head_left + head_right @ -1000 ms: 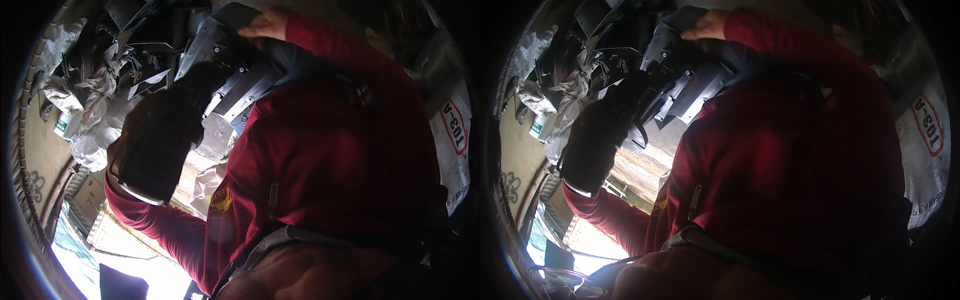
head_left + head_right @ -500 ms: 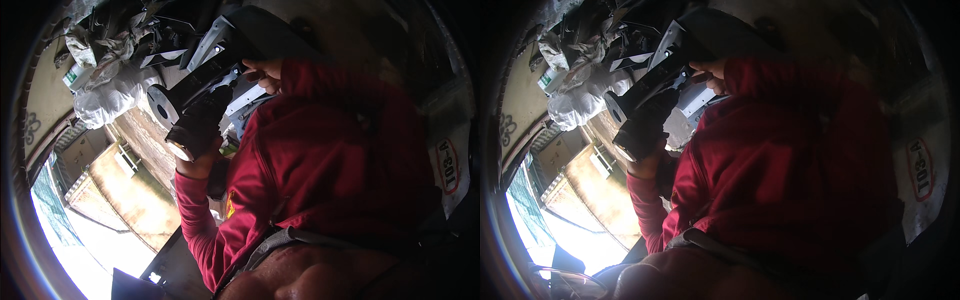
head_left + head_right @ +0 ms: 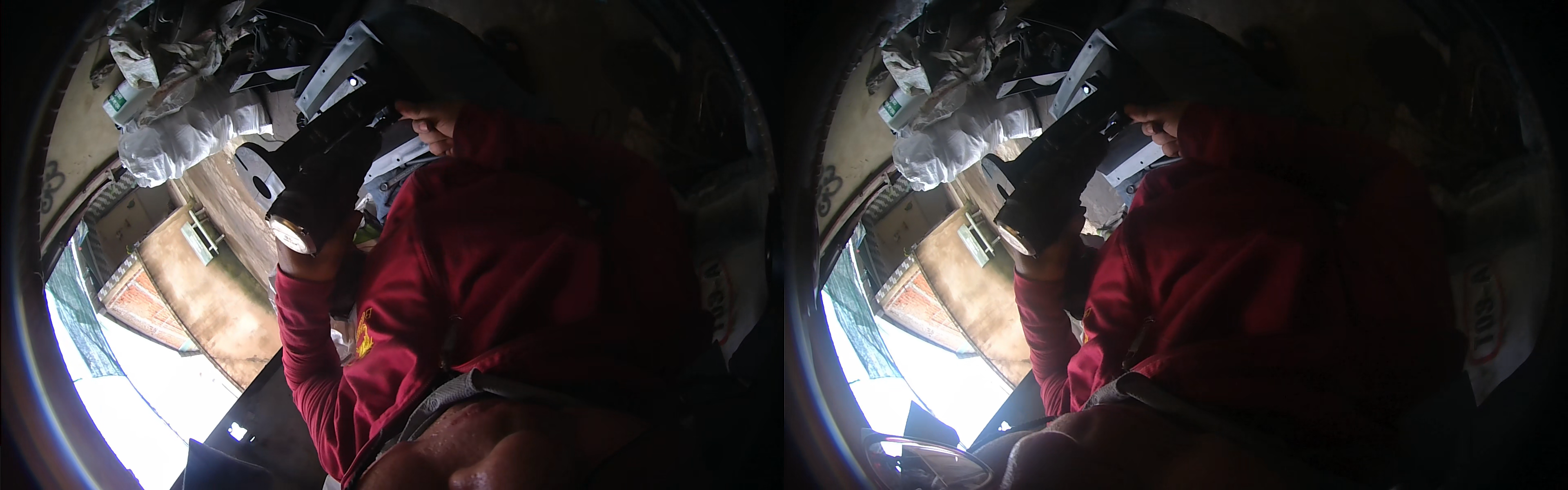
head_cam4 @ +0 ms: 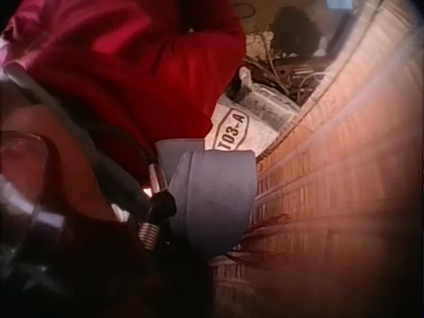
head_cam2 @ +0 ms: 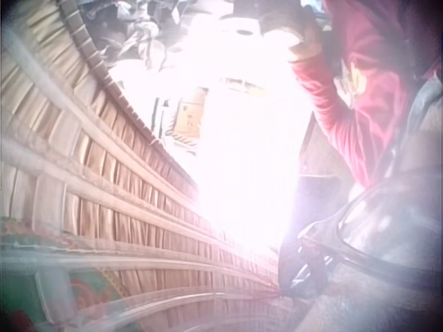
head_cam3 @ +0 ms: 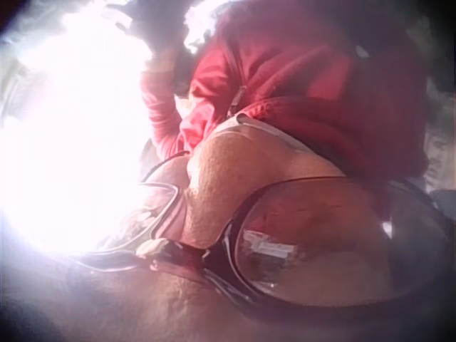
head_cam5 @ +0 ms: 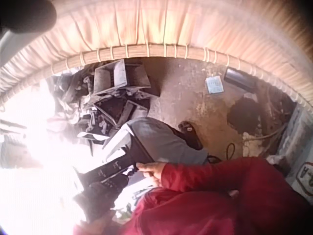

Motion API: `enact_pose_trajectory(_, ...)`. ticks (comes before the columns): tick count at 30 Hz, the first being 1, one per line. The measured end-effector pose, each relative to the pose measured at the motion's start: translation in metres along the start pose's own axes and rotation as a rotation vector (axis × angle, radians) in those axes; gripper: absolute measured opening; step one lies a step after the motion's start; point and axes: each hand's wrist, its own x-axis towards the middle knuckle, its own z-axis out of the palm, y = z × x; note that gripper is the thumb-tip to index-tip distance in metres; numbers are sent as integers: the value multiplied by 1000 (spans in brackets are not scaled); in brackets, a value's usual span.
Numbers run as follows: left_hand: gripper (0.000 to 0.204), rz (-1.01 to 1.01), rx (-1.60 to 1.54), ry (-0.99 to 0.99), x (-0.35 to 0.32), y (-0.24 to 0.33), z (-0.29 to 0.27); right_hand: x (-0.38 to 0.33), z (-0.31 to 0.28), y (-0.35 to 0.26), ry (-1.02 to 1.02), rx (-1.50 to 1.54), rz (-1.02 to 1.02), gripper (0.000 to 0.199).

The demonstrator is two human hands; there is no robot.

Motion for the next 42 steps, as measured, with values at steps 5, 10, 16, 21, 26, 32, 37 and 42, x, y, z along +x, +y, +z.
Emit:
enact_pose_trajectory(5,47,6,27,-101,12,4,-5,6,-11,0,-10,11,-43,40)
enact_pose_trajectory(10,41,-102,285,-226,5,17,-4,4,-17,0,-144,-3,3,46)
enact_pose_trajectory(16,44,39,381,-204,15,24,-3,11,-32,6,-201,-60,-35,53)
enact_pose_trajectory(21,43,-100,454,-243,3,22,9,2,-28,3,-210,-97,-89,55)
enact_pose_trajectory(26,42,-33,455,-220,6,36,-1,4,-29,11,-178,-113,-41,54)
enact_pose_trajectory(32,34,26,324,-79,-15,-1,28,37,-43,36,-85,28,-122,39)
enact_pose_trajectory(37,40,-158,-66,-31,-11,-3,34,23,-32,23,-51,63,-111,38)
enact_pose_trajectory(42,41,73,-62,-110,-7,-34,40,25,-39,14,-27,12,-253,47)
